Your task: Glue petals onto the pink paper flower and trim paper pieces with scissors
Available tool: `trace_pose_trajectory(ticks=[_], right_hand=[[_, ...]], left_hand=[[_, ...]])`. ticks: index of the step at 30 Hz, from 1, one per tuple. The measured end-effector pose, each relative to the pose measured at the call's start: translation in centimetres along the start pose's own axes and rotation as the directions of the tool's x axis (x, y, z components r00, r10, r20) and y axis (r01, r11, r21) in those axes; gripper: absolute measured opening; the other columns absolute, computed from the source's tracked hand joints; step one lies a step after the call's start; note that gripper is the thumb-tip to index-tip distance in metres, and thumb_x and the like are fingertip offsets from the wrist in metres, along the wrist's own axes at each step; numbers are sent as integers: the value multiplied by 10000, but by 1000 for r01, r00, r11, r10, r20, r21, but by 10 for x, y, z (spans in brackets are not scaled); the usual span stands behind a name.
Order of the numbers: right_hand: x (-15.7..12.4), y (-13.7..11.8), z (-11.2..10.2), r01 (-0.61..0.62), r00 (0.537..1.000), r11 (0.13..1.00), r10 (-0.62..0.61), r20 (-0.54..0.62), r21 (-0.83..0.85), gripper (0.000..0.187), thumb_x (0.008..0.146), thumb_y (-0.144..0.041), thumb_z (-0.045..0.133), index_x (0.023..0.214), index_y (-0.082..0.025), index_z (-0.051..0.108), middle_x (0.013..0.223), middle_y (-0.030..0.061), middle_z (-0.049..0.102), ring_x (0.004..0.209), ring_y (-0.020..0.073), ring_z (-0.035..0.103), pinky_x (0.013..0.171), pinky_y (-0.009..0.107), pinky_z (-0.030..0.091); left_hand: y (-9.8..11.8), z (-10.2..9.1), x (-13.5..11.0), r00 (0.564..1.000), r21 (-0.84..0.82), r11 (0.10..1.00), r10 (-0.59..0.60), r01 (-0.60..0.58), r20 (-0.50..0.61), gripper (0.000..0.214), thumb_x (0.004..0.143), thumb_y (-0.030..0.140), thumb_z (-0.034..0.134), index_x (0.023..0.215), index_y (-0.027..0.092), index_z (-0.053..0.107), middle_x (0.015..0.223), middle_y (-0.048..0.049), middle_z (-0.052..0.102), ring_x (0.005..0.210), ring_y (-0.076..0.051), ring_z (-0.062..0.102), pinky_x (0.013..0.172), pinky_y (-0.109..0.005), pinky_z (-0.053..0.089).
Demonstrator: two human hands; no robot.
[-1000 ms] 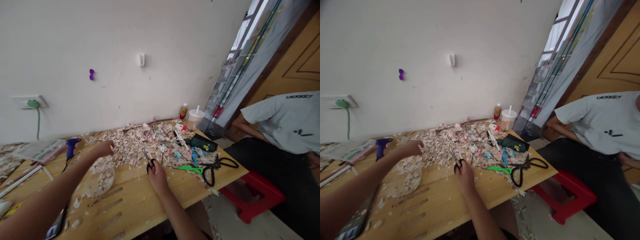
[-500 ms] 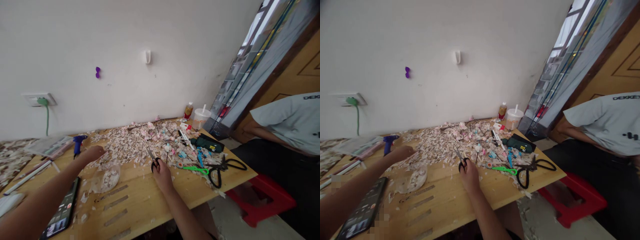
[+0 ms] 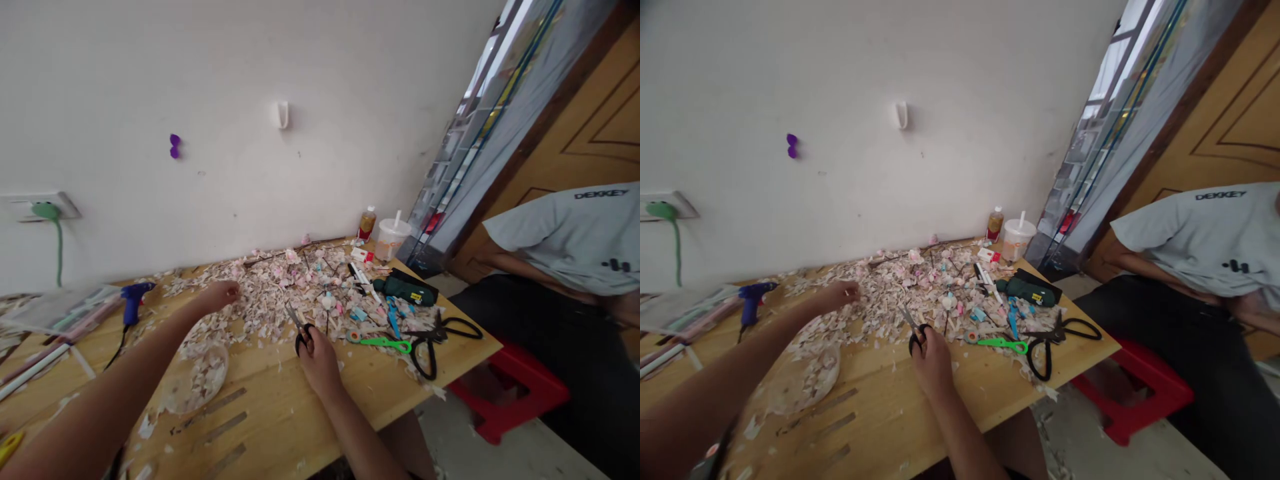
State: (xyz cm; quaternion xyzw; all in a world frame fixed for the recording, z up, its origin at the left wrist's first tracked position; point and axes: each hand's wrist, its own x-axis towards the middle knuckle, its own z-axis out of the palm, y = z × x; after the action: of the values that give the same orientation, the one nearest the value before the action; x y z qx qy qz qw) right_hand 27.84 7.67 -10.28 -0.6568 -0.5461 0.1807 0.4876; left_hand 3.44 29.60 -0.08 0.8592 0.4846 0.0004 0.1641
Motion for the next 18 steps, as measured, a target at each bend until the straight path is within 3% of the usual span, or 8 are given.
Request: trace_pose_trajectory(ticks=[3,6,10,13,15,18], right_hand=[[1,0,0,-2,1000,1000,2,-6,-1,244,850,-267,518,1056,-189,623,975,84,665,930,223,623,841,316,468],[0,0,1,-1,1000,1000,1,-6,-1,242,855,-271,515,1054,-185,621,953,83,665,908,221,629,825,315,475],[-1,1,2,-1,1000,999,1,-4,-41,239,845,-261,519,1051,-195,619,965,86,662,920,235,629,828,334,482],[-3,4,5,9,999,998,-11,-31,-68,206,832,-249,534,1014,-209,620,970,84,661,898,235,634,808,335,492],[-5,8,8,24,998,997,-27,-51,-67,201,829,-241,550,1018,-217,613,940,73,661,866,226,638,786,325,500],[-9,19,14,62,994,997,-66,-82,-51,243,830,-231,583,1073,-231,593,940,59,662,872,217,646,791,312,510]], left_hand=[[-12,-23,10,999,5,1000,-15,15,-32,353,756,276,462,1036,222,670,910,-23,724,888,-197,646,817,-283,474],[-23,-29,20,996,40,997,-61,63,-59,440,781,279,442,1164,202,644,1065,-74,721,1034,-232,637,927,-332,453],[-29,-3,37,991,82,990,-105,112,-78,676,782,476,516,1369,142,492,1400,-189,530,1304,-350,468,1050,-467,368],[-27,21,51,995,95,992,-80,86,-65,945,629,511,693,1440,127,398,1511,-245,365,1383,-430,336,1063,-536,338],[-29,26,59,999,94,995,-22,26,-44,850,581,421,743,1358,167,512,1486,-211,417,1370,-403,369,1074,-495,345],[-39,8,68,997,56,996,70,-70,-8,509,664,331,652,1158,209,655,1306,-131,606,1214,-291,550,1017,-381,422]])
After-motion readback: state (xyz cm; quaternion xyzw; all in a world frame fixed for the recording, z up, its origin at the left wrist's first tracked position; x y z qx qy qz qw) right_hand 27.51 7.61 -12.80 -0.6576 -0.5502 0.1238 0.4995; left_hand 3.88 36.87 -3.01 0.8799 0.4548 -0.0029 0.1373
